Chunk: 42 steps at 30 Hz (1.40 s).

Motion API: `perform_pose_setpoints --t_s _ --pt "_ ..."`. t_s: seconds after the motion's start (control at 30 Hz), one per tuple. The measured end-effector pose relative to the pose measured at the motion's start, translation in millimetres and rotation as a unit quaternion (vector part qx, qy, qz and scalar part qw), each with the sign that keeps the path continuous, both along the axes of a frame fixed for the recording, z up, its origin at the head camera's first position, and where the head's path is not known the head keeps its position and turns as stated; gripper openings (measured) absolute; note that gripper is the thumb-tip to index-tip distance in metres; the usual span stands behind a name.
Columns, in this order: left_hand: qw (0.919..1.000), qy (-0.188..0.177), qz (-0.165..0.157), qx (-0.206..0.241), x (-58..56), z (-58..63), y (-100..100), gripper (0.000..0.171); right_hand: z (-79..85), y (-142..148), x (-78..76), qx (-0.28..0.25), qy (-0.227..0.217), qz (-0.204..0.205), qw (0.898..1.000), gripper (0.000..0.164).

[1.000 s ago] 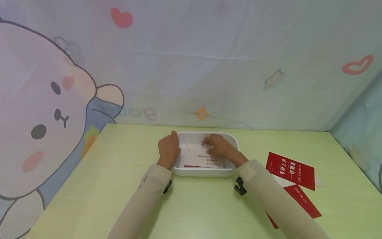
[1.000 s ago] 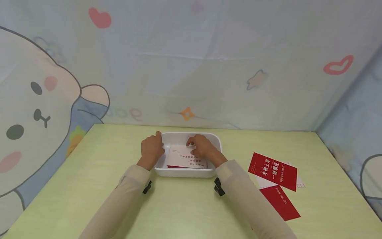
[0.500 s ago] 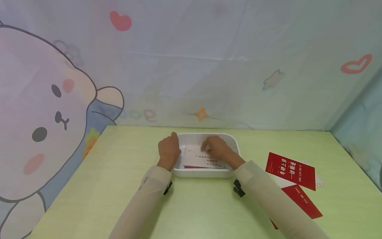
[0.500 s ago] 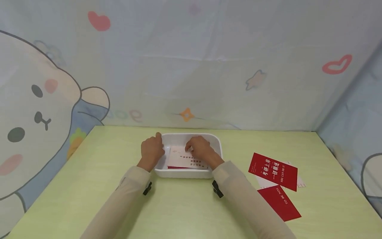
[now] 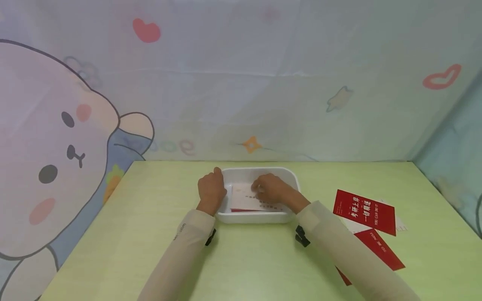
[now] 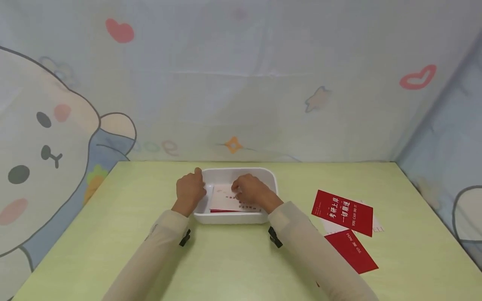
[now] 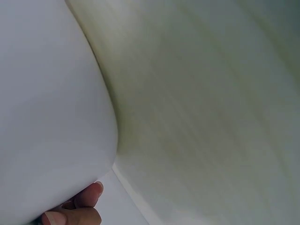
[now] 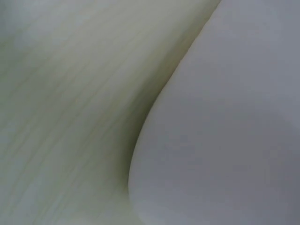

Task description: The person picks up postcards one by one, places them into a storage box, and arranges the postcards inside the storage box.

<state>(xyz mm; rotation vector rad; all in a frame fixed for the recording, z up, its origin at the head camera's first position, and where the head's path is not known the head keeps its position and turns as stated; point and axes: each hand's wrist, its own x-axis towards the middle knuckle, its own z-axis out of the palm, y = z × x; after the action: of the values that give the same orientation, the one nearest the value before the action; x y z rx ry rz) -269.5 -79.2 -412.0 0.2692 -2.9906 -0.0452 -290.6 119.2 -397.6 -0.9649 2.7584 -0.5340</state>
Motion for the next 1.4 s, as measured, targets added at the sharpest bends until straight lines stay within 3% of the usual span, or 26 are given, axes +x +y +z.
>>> perform_pose_setpoints --t_s 0.53,0.9,1.4 --pt "1.0 0.008 -0.001 -0.001 -2.7 -3.9 -5 0.027 8.0 -1 6.6 -0.051 0.054 0.036 0.997 0.025" --pt "0.9999 0.005 0.002 0.01 -4.1 -3.5 -19 0.028 10.0 14 4.9 -0.071 0.092 0.041 0.992 0.02" --pt "0.9999 0.011 0.0 0.006 -2.6 -3.5 -19 0.028 14.5 37 17.7 -0.105 0.105 0.029 0.989 0.018"
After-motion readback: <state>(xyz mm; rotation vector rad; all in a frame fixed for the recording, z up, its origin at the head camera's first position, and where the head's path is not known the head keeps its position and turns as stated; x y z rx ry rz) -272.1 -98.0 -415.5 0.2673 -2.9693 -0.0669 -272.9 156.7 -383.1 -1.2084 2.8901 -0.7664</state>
